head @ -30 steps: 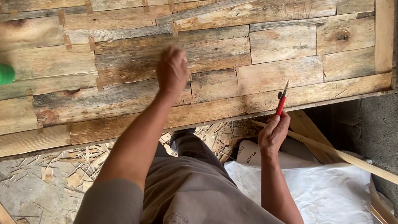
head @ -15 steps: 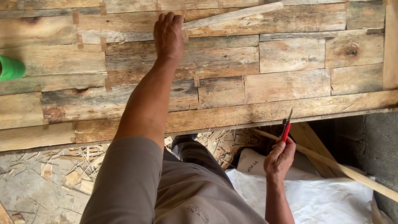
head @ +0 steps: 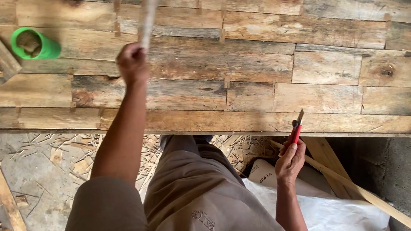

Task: Trimming and scoring thin wood or bamboo veneer strips on a larger panel using a utility knife.

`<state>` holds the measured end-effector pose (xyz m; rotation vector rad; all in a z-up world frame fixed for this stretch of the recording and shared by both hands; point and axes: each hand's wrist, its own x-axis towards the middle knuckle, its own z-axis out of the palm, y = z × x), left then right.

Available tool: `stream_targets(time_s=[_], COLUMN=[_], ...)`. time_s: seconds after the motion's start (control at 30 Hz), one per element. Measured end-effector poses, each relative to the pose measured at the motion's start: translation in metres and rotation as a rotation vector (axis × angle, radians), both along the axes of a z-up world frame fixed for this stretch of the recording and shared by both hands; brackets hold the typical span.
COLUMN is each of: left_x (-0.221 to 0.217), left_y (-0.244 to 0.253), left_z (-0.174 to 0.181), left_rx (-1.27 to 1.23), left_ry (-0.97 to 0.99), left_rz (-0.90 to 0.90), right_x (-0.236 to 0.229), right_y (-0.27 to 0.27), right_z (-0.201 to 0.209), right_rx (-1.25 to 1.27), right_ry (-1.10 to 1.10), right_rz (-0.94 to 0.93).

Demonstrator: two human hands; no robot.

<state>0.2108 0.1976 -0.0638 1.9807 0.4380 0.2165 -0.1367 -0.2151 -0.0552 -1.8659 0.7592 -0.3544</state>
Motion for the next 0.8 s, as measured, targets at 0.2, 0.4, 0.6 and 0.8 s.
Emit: stream_targets(time_s=[0.2,0.4,0.6,0.8], left_x=[-0.006,-0.008,-0.002,0.015], left_y=[0.109,0.142,0.092,0.018], left_z=[-0.006,-0.011,-0.026,-0.001], left_rx=[0.038,0.437,0.874,0.94], left_ry=[0.08,0.084,-0.165,-0.048], left_rz=[0.308,0.323,-0.361,-0.729], right_x=[0.038,0.091,0.119,0.126], right_y=[0.049,0.096,0.134,0.171], right_z=[0.017,0.044,0.062,0.077], right_rx=[0.457,0.716,0.811,0.819], right_ry=[-0.104,-0.227,-0.321,-0.348], right_rz=[0.056,0.055,0.039,0.031])
